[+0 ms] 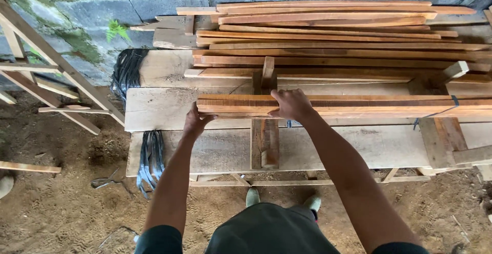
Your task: Bundling several long wooden slats together using plastic ties.
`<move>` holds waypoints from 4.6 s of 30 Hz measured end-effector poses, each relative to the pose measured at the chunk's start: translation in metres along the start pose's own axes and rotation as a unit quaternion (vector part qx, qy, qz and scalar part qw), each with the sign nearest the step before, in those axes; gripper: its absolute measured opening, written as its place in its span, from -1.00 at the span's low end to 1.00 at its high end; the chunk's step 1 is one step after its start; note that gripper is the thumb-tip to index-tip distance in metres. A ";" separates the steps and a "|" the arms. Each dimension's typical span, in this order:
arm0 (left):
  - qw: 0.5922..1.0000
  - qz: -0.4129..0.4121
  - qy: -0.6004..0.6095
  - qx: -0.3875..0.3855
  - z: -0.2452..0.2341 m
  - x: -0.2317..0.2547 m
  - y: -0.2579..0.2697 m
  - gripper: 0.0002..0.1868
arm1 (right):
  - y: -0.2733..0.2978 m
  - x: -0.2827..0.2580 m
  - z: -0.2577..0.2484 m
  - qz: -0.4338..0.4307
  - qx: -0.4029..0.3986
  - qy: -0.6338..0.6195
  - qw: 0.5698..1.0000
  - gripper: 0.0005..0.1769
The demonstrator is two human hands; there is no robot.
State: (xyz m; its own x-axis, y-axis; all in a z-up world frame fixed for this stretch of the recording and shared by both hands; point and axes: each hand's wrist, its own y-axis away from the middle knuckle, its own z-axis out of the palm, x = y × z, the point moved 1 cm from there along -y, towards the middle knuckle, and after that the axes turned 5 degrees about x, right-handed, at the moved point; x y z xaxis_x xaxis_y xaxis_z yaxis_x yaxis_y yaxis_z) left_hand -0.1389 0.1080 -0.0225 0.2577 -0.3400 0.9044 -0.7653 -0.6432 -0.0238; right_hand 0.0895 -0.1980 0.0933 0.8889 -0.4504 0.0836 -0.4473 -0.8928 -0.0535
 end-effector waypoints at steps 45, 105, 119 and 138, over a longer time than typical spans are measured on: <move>0.828 0.293 -0.478 0.021 0.151 0.151 -0.006 -0.25 | 0.162 0.241 -0.012 0.080 -0.048 -0.084 0.992 -0.25; 0.835 0.327 -0.437 0.069 0.385 0.250 0.033 -0.12 | 0.226 0.332 -0.014 0.158 -0.126 -0.033 0.979 -0.19; 0.836 0.343 -0.426 0.026 0.373 0.263 0.043 -0.16 | 0.228 0.335 -0.004 0.130 -0.115 -0.022 0.985 -0.22; 0.840 0.335 -0.427 0.023 0.385 0.230 0.037 -0.07 | 0.239 0.340 0.019 0.151 -0.133 -0.100 0.974 -0.16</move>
State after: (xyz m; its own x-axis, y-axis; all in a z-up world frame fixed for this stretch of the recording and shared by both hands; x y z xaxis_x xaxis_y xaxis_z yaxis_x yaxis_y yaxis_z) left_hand 0.1190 -0.2582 0.0204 0.1224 -0.9913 0.0480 -0.8887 -0.1310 -0.4393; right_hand 0.2867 -0.5642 0.0902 0.7028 -0.7051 -0.0939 -0.6767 -0.7035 0.2173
